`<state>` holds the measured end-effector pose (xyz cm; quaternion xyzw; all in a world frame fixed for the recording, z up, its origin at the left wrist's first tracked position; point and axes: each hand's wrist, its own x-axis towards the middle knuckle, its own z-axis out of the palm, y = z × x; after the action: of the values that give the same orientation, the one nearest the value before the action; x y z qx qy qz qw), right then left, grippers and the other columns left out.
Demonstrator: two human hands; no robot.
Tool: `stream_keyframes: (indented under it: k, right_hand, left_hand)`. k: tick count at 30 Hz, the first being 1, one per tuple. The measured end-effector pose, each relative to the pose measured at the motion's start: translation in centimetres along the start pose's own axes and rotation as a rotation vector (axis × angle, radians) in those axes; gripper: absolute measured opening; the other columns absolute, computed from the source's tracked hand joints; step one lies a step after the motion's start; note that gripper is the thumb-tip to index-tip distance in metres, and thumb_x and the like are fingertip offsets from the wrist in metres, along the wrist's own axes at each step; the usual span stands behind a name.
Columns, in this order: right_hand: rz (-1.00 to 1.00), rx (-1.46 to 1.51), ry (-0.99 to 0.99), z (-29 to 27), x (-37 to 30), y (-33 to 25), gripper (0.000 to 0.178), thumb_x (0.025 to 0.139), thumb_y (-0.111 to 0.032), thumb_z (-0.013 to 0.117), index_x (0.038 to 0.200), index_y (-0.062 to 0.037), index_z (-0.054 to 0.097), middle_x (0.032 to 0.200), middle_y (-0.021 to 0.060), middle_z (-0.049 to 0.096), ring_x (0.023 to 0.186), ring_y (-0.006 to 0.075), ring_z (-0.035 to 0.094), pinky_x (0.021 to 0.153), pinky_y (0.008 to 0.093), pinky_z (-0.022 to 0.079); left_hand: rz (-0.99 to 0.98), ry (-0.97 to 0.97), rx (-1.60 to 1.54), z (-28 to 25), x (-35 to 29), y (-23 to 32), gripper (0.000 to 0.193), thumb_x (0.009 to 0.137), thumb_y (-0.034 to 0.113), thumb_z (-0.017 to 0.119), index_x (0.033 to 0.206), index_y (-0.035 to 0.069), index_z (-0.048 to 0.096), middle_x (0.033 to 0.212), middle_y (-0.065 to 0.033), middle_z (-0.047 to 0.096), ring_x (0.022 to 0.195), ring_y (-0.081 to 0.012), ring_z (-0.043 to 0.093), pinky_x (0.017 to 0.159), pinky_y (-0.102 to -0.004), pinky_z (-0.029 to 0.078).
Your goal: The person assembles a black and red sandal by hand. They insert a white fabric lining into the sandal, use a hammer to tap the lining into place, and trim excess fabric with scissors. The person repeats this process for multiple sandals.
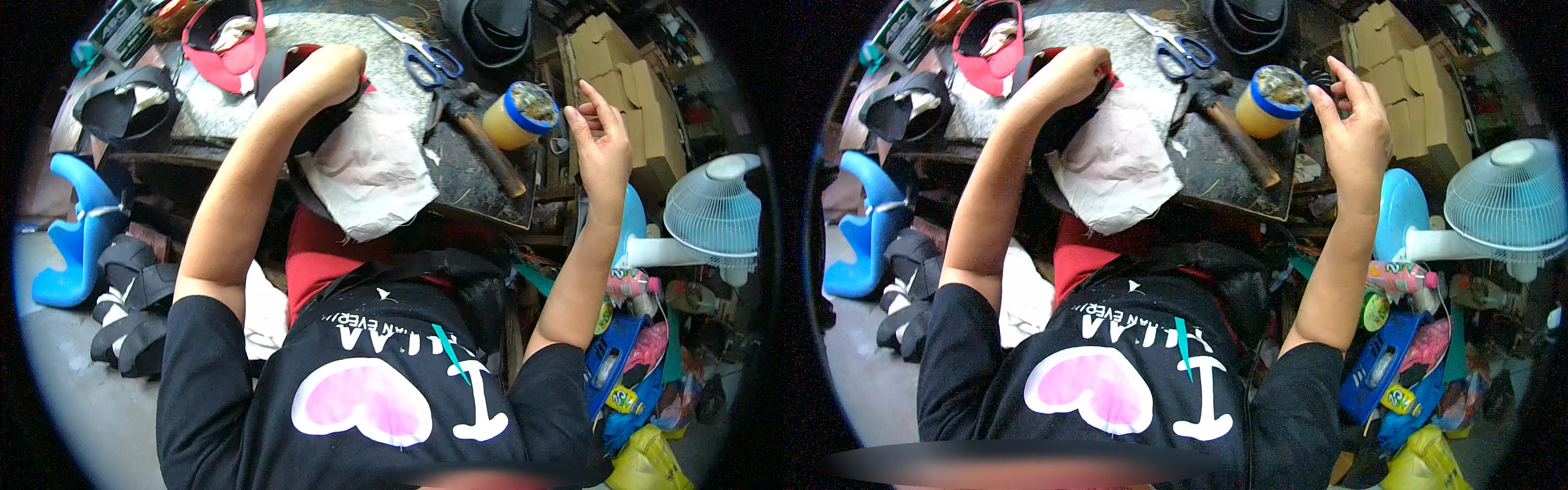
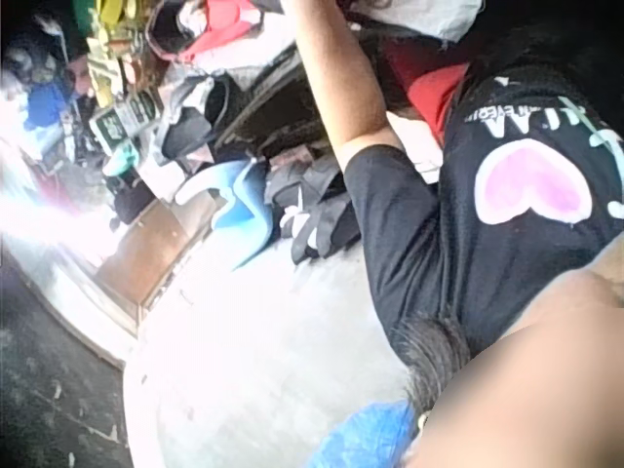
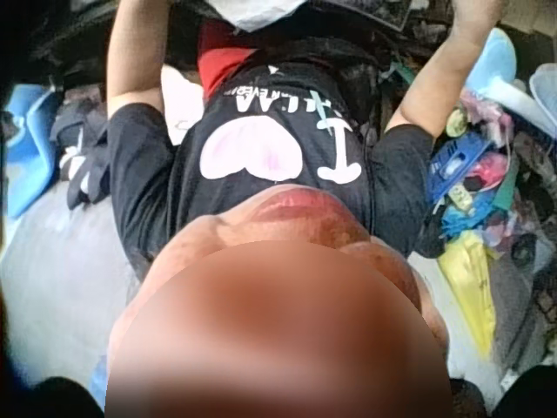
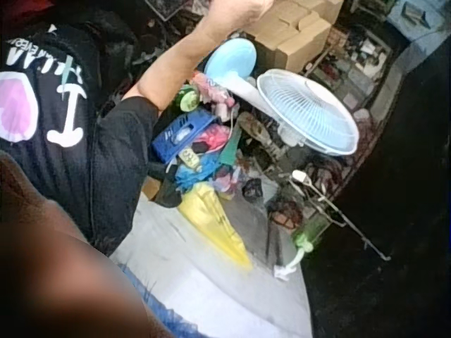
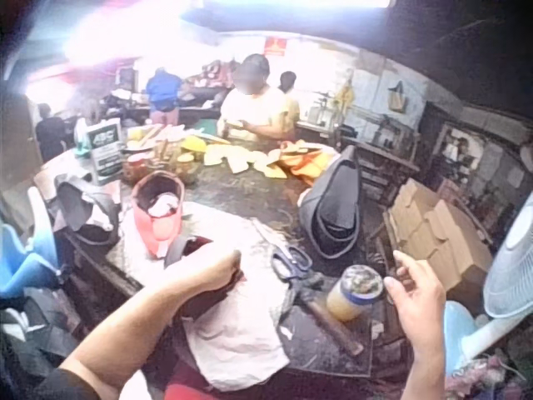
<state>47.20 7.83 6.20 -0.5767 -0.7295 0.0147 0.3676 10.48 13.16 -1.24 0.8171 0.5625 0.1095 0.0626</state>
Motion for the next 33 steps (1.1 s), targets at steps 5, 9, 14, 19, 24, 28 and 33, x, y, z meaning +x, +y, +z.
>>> stream_keyframes:
  k: [5,9,14,19,24,28,33]
  right_hand:
    - [-0.004,0.07,-0.172,2.6,-0.6,3.3,0.087,0.075,-0.032,0.088,0.151,-0.0185,0.048,0.132,0.0183,0.063,0.114,0.0296,0.063,0.096,0.0399,0.052]
    - [0.039,0.286,-0.17,5.5,-1.2,3.3,0.11,0.069,-0.017,0.091,0.161,-0.02,0.029,0.141,0.021,0.058,0.125,0.0314,0.061,0.104,0.0412,0.049]
    - [0.01,0.423,-0.046,7.8,-1.1,3.0,0.105,0.074,-0.005,0.087,0.16,-0.0155,0.028,0.139,0.0185,0.06,0.117,0.024,0.065,0.104,0.0377,0.05]
    - [0.104,0.582,-0.107,6.8,-1.6,4.3,0.12,0.075,-0.013,0.09,0.164,-0.0181,0.011,0.152,0.0259,0.046,0.134,0.0322,0.052,0.111,0.0463,0.044]
    - [0.172,0.601,-0.117,4.2,-2.8,4.5,0.113,0.08,-0.013,0.086,0.164,-0.0177,0.011,0.15,0.0255,0.048,0.133,0.0347,0.053,0.111,0.0497,0.042]
    - [0.187,0.562,-0.087,3.4,-3.7,4.4,0.085,0.088,-0.004,0.074,0.16,-0.0142,0.03,0.143,0.0218,0.056,0.127,0.0299,0.058,0.106,0.0415,0.048]
    - [0.163,0.485,-0.003,2.8,-4.1,5.0,0.042,0.094,0.0,0.064,0.135,-0.0069,0.064,0.13,0.0114,0.066,0.119,0.0192,0.062,0.1,0.0314,0.05]
  left_hand:
    - [0.005,0.014,-0.088,-0.7,-0.9,0.5,0.021,0.087,0.005,0.059,0.103,-0.001,0.07,0.096,-0.0249,0.071,0.097,-0.0422,0.069,0.088,-0.0464,0.053]
    - [-0.006,0.048,-0.088,-0.9,-0.9,0.6,0.023,0.087,0.005,0.059,0.108,0.0,0.069,0.101,-0.0253,0.071,0.099,-0.0424,0.069,0.089,-0.0463,0.053]
    - [0.02,0.045,-0.028,-1.7,0.8,1.8,0.023,0.09,0.008,0.063,0.111,0.003,0.068,0.1,-0.0238,0.072,0.099,-0.0402,0.07,0.088,-0.0465,0.053]
    - [0.195,0.216,-0.041,-3.5,2.3,4.7,0.029,0.085,0.018,0.074,0.111,0.007,0.069,0.106,-0.0152,0.072,0.101,-0.036,0.069,0.089,-0.0451,0.055]
    - [0.663,0.464,-0.16,-1.8,5.2,10.1,0.049,0.08,0.025,0.083,0.123,0.01,0.065,0.133,-0.0137,0.058,0.118,-0.0336,0.062,0.098,-0.0417,0.053]
    - [0.689,0.456,-0.277,0.7,6.9,12.9,0.062,0.081,0.031,0.083,0.135,0.013,0.056,0.149,-0.0218,0.046,0.127,-0.041,0.057,0.105,-0.0436,0.05]
    - [0.569,0.154,-0.455,2.1,8.3,13.6,0.059,0.083,0.031,0.082,0.132,0.012,0.057,0.144,-0.0226,0.051,0.124,-0.0407,0.059,0.101,-0.0427,0.052]
